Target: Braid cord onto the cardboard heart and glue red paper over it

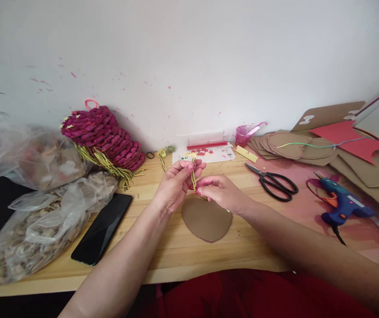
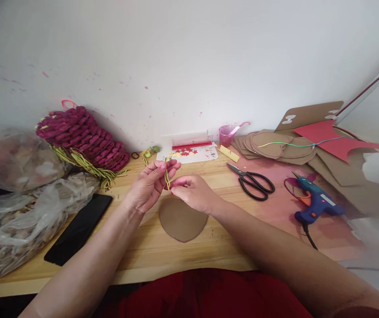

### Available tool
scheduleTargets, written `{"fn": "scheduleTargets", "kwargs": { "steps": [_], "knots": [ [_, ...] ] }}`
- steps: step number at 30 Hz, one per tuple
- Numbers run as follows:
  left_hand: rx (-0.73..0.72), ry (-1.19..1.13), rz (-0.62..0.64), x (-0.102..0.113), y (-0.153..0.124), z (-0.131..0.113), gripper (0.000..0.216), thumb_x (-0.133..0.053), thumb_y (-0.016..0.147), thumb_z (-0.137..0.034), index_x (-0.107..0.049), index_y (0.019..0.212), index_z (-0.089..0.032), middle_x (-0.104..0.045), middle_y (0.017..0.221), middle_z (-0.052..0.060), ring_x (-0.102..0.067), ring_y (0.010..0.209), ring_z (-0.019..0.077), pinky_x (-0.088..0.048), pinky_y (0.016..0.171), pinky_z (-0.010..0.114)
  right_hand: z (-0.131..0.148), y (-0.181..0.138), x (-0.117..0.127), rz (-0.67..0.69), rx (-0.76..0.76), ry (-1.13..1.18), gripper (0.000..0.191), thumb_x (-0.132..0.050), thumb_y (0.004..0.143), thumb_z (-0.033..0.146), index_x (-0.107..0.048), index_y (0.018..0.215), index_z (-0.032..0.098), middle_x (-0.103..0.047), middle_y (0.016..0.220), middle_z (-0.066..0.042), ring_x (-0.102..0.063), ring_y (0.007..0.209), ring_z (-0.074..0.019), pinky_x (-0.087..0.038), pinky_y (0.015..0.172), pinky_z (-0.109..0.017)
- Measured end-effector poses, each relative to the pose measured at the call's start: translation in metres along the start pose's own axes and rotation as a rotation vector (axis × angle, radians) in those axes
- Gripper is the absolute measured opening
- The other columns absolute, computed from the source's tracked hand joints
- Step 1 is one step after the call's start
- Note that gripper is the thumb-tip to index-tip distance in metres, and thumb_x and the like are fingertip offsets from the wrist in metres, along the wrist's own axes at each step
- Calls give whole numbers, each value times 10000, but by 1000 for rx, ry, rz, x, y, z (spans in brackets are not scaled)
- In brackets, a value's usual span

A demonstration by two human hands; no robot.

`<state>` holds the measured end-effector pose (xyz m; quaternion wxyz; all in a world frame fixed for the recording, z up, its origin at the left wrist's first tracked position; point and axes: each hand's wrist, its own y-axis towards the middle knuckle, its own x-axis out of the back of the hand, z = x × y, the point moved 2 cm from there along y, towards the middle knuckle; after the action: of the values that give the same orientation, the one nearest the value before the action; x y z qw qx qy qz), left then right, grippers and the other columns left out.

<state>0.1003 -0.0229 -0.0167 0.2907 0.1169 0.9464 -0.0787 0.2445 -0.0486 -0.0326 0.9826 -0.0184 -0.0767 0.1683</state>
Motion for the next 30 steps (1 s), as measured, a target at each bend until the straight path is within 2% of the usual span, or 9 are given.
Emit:
{"fn": "scheduleTargets", "kwargs": {
  "steps": [4, 8, 12, 16, 19, 23, 30],
  "knots": [
    [14, -5, 8, -1, -1, 2, 142, -752, 817, -134, -614, 789, -146, -736, 1086, 74, -708, 1065, 176, -563, 755, 170, -3, 0, -2, -10, 35, -23, 229, -622, 841, 354, -654, 699, 177, -554, 639, 13, -490, 624, -132, -357, 600, -288],
    [30, -26, 12, -2, -2, 3, 167, -771, 792, -130, -605, 786, -147, -730, 1061, 71, -713, 1018, 163, -568, 746, 177, -8, 2, -5, -28, 47, -49, 228, -619, 850, 350, -667, 707, 180, -545, 619, 20, -469, 597, -124, -335, 582, -282],
    [27, -31, 12, -2, -2, 3, 193, -794, 759, -128, -602, 766, -145, -714, 1020, 49, -691, 820, 94, -524, 609, 137, -11, 2, -6, -45, 97, -70, 201, -619, 850, 328, -677, 727, 181, -582, 659, 15, -476, 613, -122, -346, 594, -275],
    [20, -29, 20, 0, 0, 4, 206, -809, 739, -131, -604, 753, -141, -693, 966, 39, -578, 643, 28, -448, 540, 109, -9, 0, -7, -61, 148, -147, 196, -598, 858, 296, -662, 711, 183, -588, 654, 18, -473, 602, -115, -343, 573, -264],
    [12, -14, 5, 1, 1, 4, 206, -806, 743, -136, -601, 748, -144, -674, 934, 33, -539, 624, 23, -397, 511, 103, -10, -1, -6, -61, 133, -172, 164, -594, 847, 264, -685, 736, 184, -639, 684, 2, -522, 616, -126, -382, 580, -264],
    [-4, -5, -15, 1, 1, 2, 202, -789, 753, -124, -589, 738, -145, -661, 904, 32, -539, 639, 33, -371, 505, 107, -14, 2, -4, -35, 113, -135, 150, -613, 833, 238, -742, 888, 187, -743, 859, -41, -641, 752, -168, -470, 692, -295],
    [-5, 12, 2, 0, -1, 2, 189, -770, 764, -121, -584, 745, -147, -657, 870, 27, -490, 576, 27, -360, 492, 123, -14, 4, -6, -19, 100, -74, 201, -644, 858, 344, -751, 864, 174, -750, 876, -61, -652, 791, -184, -475, 719, -310]
  ]
}}
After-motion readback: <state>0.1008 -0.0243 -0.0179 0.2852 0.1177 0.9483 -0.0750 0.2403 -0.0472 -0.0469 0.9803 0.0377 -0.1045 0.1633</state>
